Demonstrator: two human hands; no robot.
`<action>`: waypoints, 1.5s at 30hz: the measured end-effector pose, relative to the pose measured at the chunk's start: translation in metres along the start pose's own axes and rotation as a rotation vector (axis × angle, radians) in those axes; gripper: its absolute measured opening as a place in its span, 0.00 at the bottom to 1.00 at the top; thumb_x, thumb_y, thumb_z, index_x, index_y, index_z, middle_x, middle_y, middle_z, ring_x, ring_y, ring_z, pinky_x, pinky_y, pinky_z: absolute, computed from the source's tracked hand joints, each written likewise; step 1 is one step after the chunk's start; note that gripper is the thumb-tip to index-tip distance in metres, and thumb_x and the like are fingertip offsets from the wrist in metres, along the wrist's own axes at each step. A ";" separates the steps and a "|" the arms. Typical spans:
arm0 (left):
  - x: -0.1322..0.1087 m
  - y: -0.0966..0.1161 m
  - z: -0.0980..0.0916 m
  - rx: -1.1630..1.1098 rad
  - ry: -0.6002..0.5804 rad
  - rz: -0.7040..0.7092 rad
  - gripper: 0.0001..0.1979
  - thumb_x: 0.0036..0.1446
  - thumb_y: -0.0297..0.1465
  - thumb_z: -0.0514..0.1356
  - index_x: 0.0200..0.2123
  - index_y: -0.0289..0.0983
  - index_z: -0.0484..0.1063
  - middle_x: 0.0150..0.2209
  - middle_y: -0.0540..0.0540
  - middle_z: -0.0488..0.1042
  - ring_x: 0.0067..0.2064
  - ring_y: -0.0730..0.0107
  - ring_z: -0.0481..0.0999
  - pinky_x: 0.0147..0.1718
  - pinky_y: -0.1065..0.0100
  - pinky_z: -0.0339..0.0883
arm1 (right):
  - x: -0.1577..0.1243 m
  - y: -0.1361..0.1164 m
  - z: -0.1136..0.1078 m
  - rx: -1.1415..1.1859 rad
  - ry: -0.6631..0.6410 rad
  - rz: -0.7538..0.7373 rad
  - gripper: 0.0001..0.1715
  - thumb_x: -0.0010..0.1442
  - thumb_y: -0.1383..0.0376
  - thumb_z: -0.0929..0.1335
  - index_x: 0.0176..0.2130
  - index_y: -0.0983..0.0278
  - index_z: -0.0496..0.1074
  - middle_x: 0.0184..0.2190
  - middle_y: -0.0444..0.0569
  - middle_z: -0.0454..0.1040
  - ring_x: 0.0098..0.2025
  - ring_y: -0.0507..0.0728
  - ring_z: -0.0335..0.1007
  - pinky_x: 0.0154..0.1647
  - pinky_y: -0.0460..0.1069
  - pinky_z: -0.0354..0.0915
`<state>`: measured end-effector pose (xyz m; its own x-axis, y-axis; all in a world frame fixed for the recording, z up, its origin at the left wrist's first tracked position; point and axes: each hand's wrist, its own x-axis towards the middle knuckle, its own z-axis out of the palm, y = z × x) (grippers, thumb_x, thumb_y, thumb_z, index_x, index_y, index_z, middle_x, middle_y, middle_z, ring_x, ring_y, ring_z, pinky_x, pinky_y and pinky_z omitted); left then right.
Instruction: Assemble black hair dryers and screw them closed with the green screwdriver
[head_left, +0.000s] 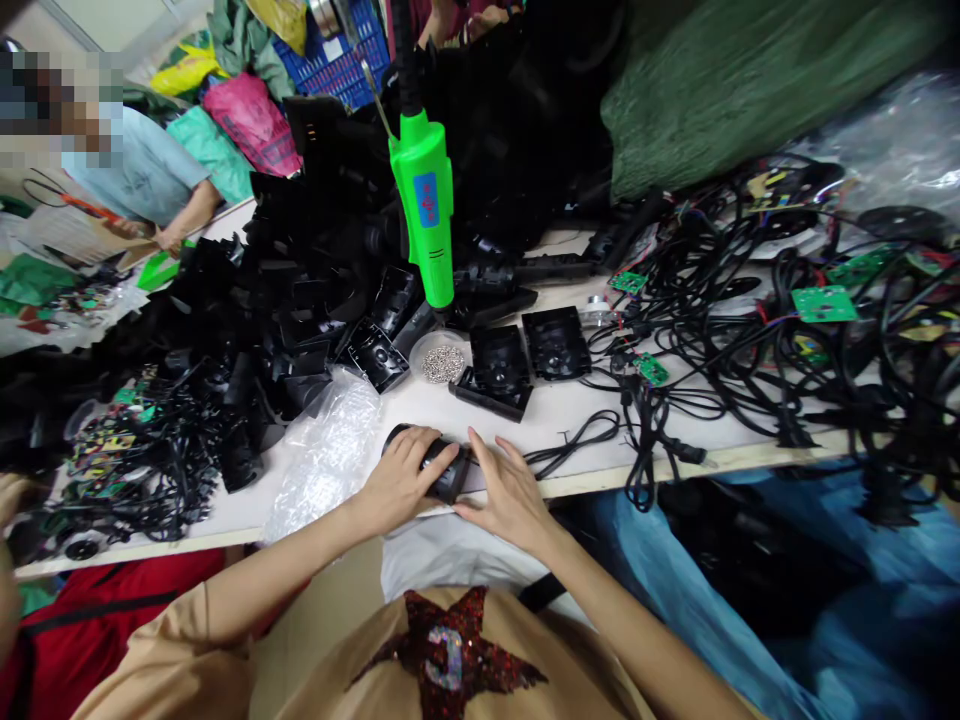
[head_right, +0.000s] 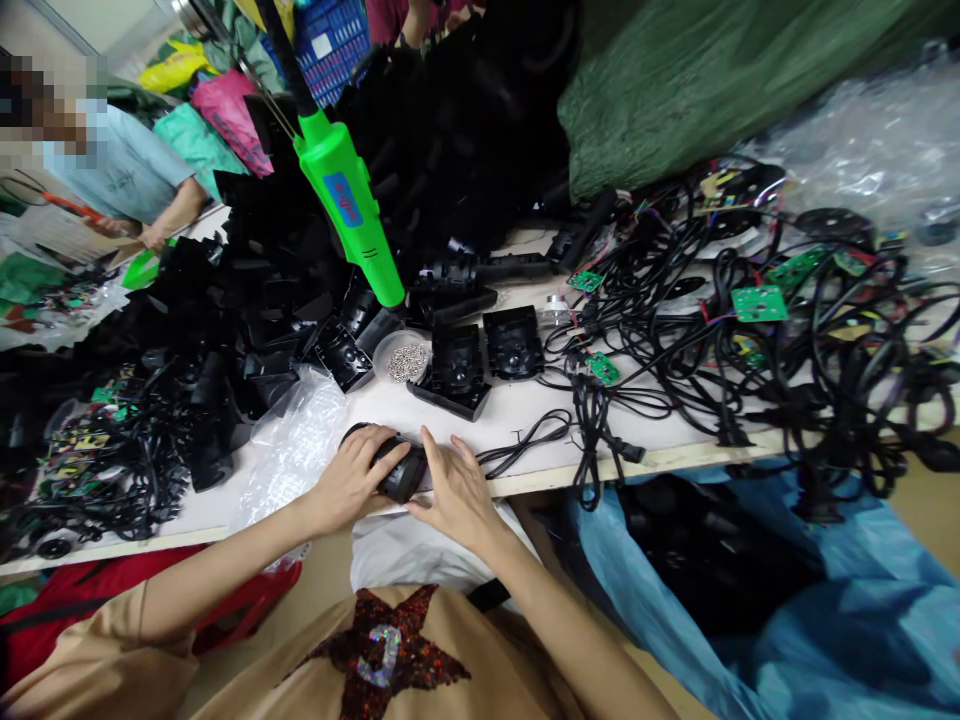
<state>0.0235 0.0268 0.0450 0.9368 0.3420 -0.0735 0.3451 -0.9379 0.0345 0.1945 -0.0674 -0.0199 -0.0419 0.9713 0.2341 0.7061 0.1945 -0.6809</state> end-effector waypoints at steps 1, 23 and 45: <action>0.000 0.000 0.000 -0.004 -0.002 -0.003 0.33 0.54 0.42 0.58 0.59 0.34 0.54 0.53 0.32 0.60 0.56 0.47 0.60 0.53 0.46 0.56 | 0.000 0.000 -0.001 -0.002 -0.002 -0.001 0.63 0.46 0.58 0.72 0.64 0.69 0.31 0.49 0.60 0.70 0.49 0.63 0.69 0.59 0.63 0.54; 0.013 0.000 0.010 -0.016 0.101 -0.103 0.33 0.50 0.28 0.57 0.60 0.34 0.53 0.56 0.37 0.61 0.59 0.53 0.56 0.59 0.49 0.44 | 0.016 -0.010 0.010 -0.162 0.174 0.077 0.45 0.46 0.56 0.71 0.56 0.70 0.54 0.46 0.61 0.70 0.47 0.66 0.68 0.47 0.60 0.65; 0.018 -0.007 0.004 -0.035 0.072 0.014 0.29 0.51 0.32 0.59 0.57 0.36 0.57 0.54 0.39 0.63 0.57 0.54 0.57 0.58 0.50 0.46 | 0.010 -0.002 0.004 -0.083 0.086 0.110 0.53 0.44 0.54 0.72 0.60 0.70 0.47 0.50 0.63 0.69 0.50 0.64 0.69 0.56 0.65 0.55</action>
<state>0.0372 0.0395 0.0391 0.9429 0.3329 -0.0006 0.3322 -0.9406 0.0702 0.1899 -0.0578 -0.0190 0.0973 0.9702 0.2219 0.7592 0.0718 -0.6468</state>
